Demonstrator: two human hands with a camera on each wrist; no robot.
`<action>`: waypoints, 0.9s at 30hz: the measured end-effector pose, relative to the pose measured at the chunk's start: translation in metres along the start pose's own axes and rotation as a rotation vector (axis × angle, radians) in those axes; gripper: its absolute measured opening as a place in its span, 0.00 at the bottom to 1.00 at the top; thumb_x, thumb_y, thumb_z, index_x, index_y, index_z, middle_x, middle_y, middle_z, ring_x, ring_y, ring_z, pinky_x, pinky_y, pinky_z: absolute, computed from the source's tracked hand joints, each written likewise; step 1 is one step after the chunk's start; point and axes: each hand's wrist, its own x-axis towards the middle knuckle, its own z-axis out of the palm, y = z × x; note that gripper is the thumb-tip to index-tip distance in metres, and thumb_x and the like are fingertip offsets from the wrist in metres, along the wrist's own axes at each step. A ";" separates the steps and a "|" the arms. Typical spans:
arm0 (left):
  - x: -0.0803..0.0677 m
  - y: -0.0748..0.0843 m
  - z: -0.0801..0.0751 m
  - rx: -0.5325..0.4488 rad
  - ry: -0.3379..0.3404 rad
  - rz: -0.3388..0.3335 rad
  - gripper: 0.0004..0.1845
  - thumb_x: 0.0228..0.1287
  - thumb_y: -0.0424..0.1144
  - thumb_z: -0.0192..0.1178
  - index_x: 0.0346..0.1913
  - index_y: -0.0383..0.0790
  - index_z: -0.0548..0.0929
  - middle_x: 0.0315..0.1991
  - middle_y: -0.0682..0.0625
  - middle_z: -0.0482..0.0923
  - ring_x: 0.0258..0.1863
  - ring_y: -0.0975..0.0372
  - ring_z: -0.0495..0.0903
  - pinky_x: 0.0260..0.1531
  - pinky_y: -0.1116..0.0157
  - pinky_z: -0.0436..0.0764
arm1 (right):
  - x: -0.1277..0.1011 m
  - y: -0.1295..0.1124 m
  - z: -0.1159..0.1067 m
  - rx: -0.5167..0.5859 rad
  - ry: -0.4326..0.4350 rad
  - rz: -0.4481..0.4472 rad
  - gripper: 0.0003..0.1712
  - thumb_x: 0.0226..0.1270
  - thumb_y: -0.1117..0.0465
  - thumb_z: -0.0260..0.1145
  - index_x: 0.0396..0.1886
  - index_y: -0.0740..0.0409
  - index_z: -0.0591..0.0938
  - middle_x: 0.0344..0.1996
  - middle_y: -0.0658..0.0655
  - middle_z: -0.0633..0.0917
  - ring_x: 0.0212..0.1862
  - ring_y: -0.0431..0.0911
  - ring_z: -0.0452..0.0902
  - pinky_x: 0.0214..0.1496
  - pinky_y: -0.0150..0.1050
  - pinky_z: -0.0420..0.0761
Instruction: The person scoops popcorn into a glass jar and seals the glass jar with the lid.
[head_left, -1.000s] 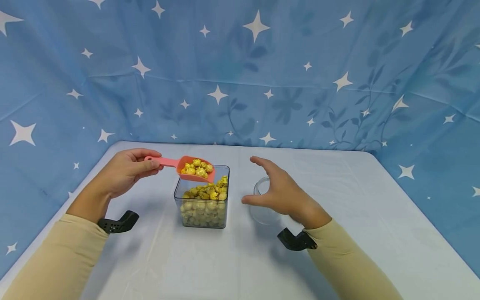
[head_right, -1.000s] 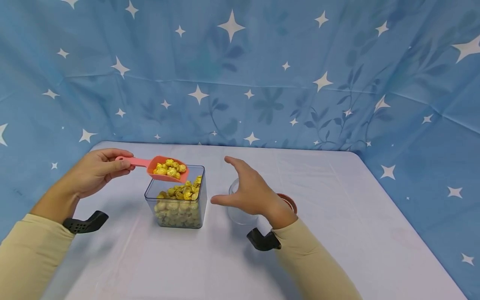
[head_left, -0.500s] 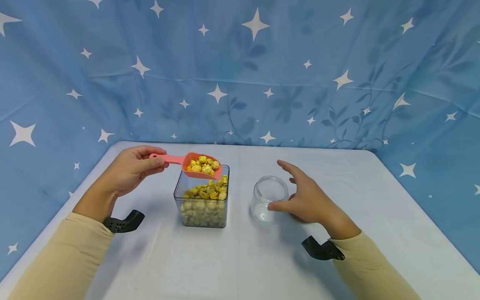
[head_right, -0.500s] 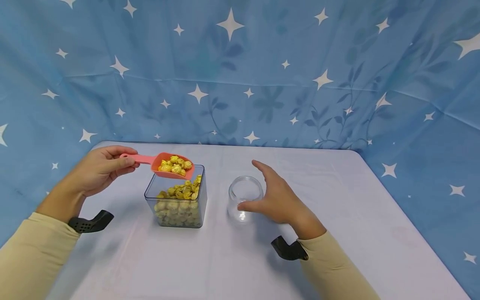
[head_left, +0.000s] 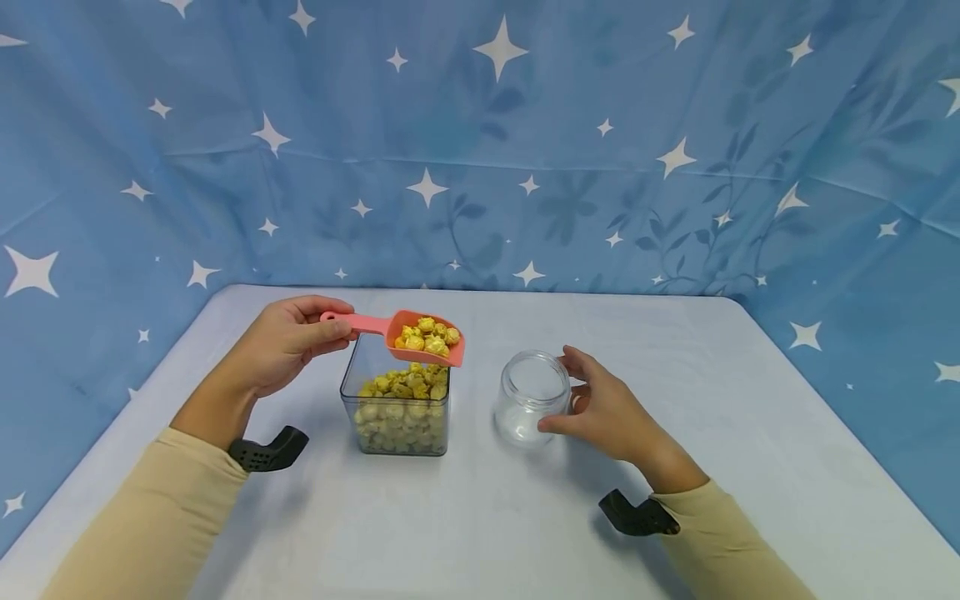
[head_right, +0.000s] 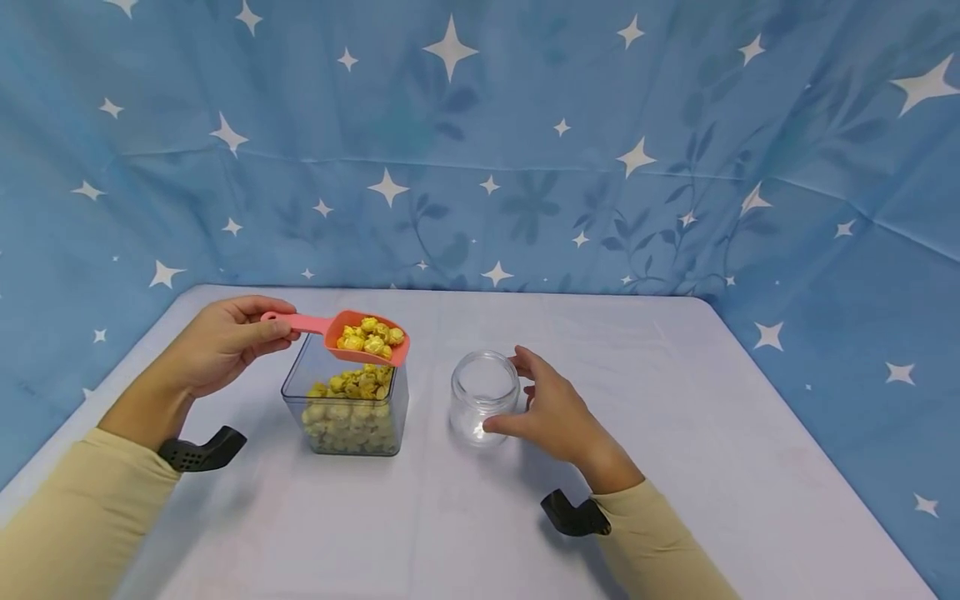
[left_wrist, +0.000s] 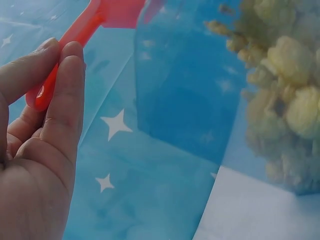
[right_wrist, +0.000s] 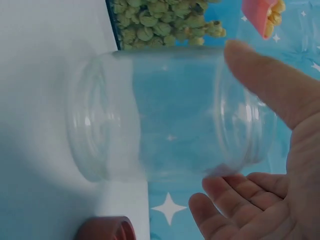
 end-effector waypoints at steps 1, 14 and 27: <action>0.001 0.000 0.002 0.014 0.000 -0.004 0.07 0.72 0.28 0.59 0.48 0.36 0.83 0.39 0.50 0.82 0.41 0.63 0.85 0.47 0.68 0.83 | 0.000 0.000 0.001 -0.009 0.006 0.000 0.60 0.52 0.57 0.82 0.76 0.68 0.57 0.68 0.64 0.71 0.54 0.56 0.80 0.54 0.53 0.81; 0.014 0.008 0.027 0.104 -0.018 -0.042 0.20 0.72 0.28 0.59 0.61 0.18 0.71 0.43 0.47 0.79 0.42 0.63 0.84 0.49 0.66 0.82 | 0.002 0.002 0.010 -0.031 0.052 -0.011 0.55 0.53 0.55 0.81 0.74 0.69 0.61 0.65 0.66 0.75 0.52 0.55 0.82 0.53 0.50 0.82; 0.027 0.006 0.044 0.128 -0.039 -0.066 0.20 0.70 0.28 0.61 0.61 0.20 0.73 0.46 0.42 0.78 0.42 0.61 0.85 0.49 0.64 0.82 | 0.003 0.002 0.011 -0.049 0.056 0.009 0.56 0.53 0.54 0.81 0.75 0.68 0.60 0.64 0.66 0.75 0.52 0.55 0.81 0.54 0.51 0.81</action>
